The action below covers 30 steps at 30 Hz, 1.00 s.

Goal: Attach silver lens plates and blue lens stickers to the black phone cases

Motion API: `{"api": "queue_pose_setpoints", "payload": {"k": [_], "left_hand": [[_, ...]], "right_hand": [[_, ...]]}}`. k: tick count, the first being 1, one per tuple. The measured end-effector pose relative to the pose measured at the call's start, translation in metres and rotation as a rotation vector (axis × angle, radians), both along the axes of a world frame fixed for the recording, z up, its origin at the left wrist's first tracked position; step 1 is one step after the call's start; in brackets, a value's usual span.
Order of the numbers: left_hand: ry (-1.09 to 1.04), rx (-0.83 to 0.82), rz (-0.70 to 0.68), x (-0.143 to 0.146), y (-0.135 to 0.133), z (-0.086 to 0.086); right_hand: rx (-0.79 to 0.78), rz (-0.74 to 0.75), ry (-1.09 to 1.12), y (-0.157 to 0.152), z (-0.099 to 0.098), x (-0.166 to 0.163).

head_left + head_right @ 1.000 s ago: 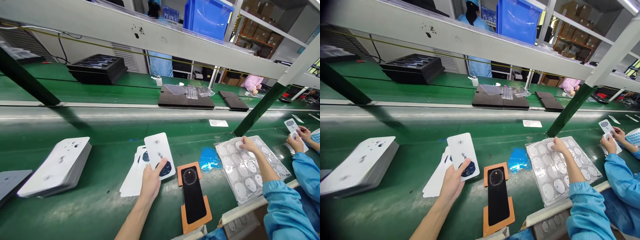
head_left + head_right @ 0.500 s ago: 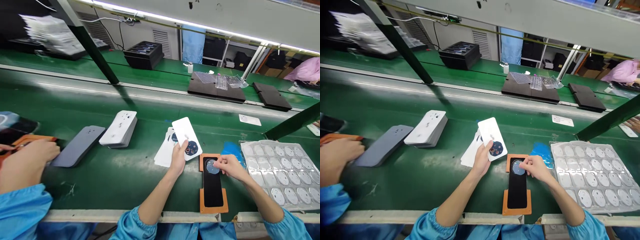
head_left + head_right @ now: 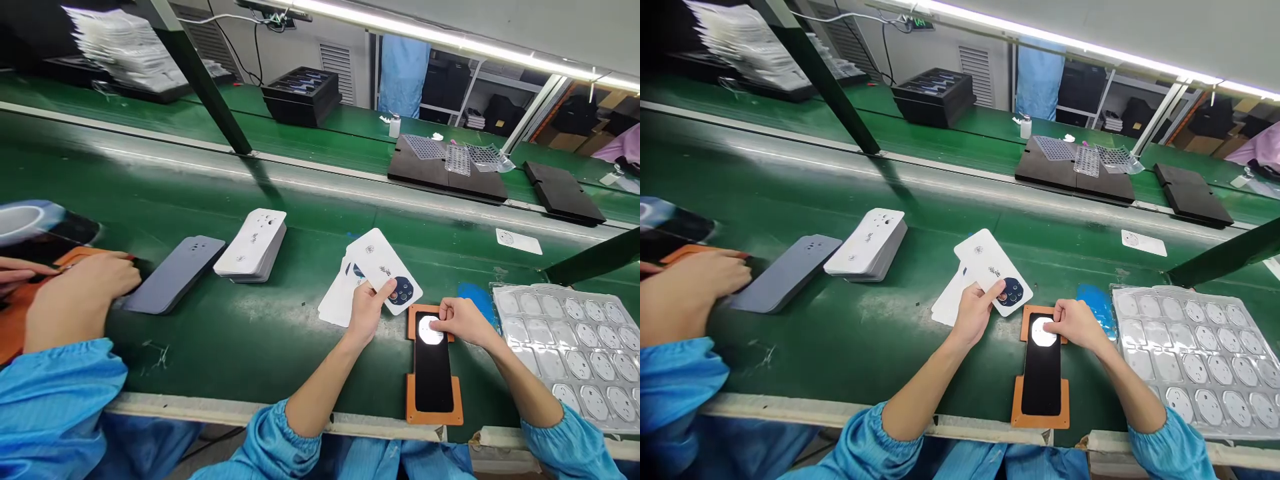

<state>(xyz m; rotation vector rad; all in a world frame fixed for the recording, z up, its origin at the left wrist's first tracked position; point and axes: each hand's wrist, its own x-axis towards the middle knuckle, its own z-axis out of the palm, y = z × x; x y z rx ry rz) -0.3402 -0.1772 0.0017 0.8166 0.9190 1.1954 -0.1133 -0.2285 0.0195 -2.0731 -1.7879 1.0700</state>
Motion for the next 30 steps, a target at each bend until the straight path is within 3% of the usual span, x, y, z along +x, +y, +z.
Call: {"api": "queue_pose_setpoints", "payload": {"k": [5,10,14,19,30], "left_hand": [[0.083,0.034,-0.063,0.001,-0.005,0.003],[0.048,0.073,-0.145,0.014,-0.023,0.009],[0.121,0.154,-0.208,0.022,-0.04,0.007],[0.227,0.32,-0.253,0.021,-0.049,0.001],[0.234,0.367,-0.286,0.02,-0.049,0.006]], "right_hand": [[0.186,-0.078,0.056,-0.023,0.01,-0.007],[0.551,-0.145,0.199,-0.043,0.022,-0.04],[0.842,-0.168,0.094,-0.038,0.019,-0.064],[0.896,-0.192,0.062,-0.031,0.015,-0.067],[0.994,-0.19,0.085,-0.028,0.015,-0.067]]}}
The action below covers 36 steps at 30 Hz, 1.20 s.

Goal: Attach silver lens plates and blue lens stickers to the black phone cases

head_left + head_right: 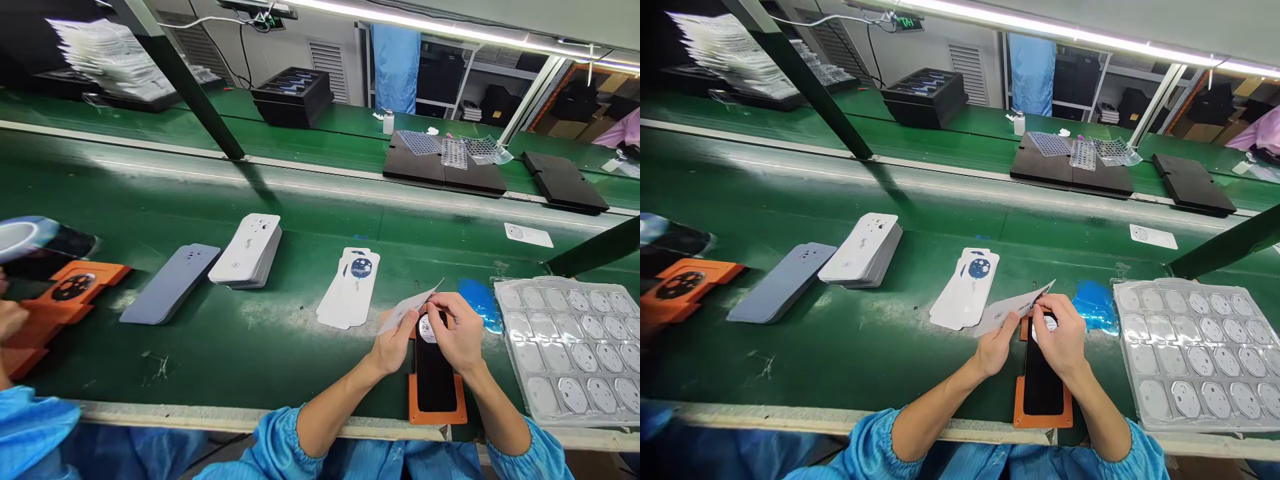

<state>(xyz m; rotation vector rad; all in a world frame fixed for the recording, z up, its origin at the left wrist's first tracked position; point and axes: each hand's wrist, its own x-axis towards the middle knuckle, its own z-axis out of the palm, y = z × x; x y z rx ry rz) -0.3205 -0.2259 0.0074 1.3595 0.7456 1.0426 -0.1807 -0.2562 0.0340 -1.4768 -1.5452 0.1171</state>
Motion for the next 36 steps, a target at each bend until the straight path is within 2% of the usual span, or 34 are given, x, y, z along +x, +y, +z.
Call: {"api": "queue_pose_setpoints", "payload": {"k": [8,24,27,30,33,34,36], "left_hand": [[-0.06,0.152,-0.075,0.003,0.0,-0.015],[-0.005,0.256,-0.091,0.004,-0.004,-0.014],[-0.006,0.157,-0.063,0.006,-0.008,-0.018],[-0.047,-0.109,0.027,0.009,-0.005,-0.021],[-0.272,-0.468,0.118,0.01,0.006,-0.017],[-0.362,-0.546,0.123,0.01,0.011,-0.013],[-0.484,-0.606,0.103,0.008,0.02,-0.006]], "right_hand": [[0.021,0.004,0.016,0.002,-0.005,-0.003],[0.037,-0.06,-0.062,0.002,-0.008,-0.005],[0.011,-0.098,-0.108,0.002,-0.011,-0.008],[-0.122,-0.171,-0.088,0.006,-0.014,0.009],[-0.5,-0.384,-0.094,0.011,-0.019,0.054],[-0.645,-0.445,-0.125,0.012,-0.021,0.072],[-0.778,-0.509,-0.173,0.01,-0.023,0.106]]}}
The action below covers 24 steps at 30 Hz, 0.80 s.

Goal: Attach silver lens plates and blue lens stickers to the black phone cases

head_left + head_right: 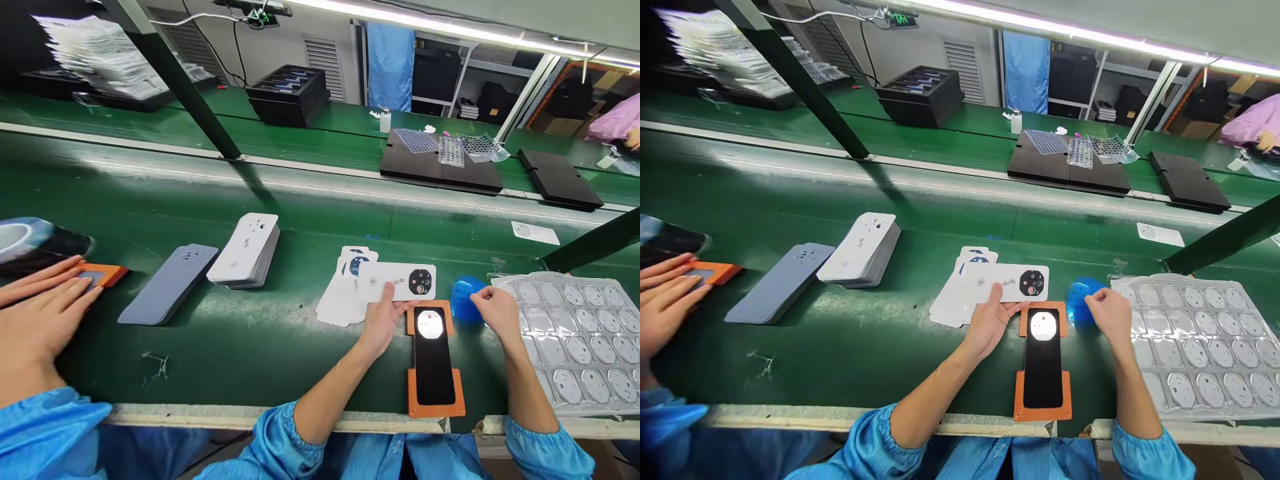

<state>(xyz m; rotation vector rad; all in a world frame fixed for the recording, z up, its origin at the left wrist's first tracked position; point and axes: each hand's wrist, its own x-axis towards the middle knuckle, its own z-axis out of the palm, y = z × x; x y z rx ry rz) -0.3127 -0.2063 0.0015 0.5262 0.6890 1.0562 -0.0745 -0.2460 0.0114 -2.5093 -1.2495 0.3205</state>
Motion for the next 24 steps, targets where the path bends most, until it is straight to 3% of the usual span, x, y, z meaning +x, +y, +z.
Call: {"api": "queue_pose_setpoints", "payload": {"k": [3,6,8,10,12,14,18,24], "left_hand": [[0.017,0.055,-0.015,-0.006,0.006,0.008],[0.307,0.274,-0.06,-0.017,0.001,0.013],[0.562,0.59,-0.167,-0.025,-0.006,0.016],[0.752,1.039,-0.288,-0.03,-0.016,0.018],[0.927,1.472,-0.318,-0.03,-0.026,0.016],[1.139,1.761,-0.263,-0.027,-0.033,0.011],[1.414,1.915,-0.211,-0.021,-0.038,-0.005],[1.425,1.918,-0.15,-0.024,-0.035,-0.018]], "right_hand": [[-0.05,-0.027,-0.051,-0.013,0.006,0.03],[0.11,-0.001,-0.087,-0.036,0.025,0.028],[0.334,0.142,-0.076,-0.053,0.038,0.011],[0.495,0.424,-0.073,-0.068,0.044,-0.012],[0.534,0.733,-0.137,-0.078,0.04,-0.033],[0.54,0.921,-0.254,-0.081,0.027,-0.046],[0.539,0.991,-0.4,-0.079,-0.007,-0.045],[0.482,1.033,-0.392,-0.077,-0.023,-0.032]]}}
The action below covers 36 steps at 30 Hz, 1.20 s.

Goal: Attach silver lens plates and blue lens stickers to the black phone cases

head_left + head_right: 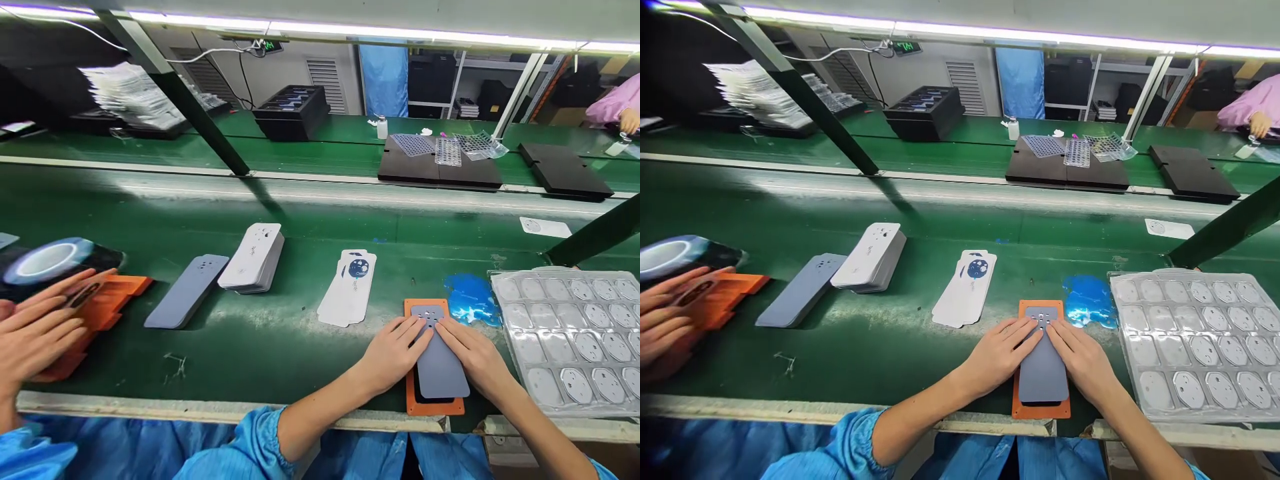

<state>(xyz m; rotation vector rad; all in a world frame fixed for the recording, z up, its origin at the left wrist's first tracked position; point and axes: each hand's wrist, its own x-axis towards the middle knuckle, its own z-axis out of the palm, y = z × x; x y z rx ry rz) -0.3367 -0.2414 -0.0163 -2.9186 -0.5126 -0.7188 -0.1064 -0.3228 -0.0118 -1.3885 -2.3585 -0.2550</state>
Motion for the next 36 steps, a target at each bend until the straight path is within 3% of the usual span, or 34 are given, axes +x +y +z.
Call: {"api": "queue_pose_setpoints", "payload": {"k": [9,19,30,36], "left_hand": [[0.067,-0.084,0.0,-0.003,0.004,-0.006],[0.201,-0.158,-0.004,-0.008,0.002,0.002],[0.159,-0.126,0.003,-0.011,-0.008,-0.007],[0.214,-0.201,-0.022,-0.006,-0.008,0.0]], "right_hand": [[-0.074,0.026,-0.108,0.003,-0.003,-0.004],[-0.141,0.019,-0.179,0.0,-0.004,-0.008],[-0.166,0.002,-0.187,-0.014,-0.003,-0.01],[-0.16,-0.018,-0.244,-0.011,-0.002,-0.019]]}}
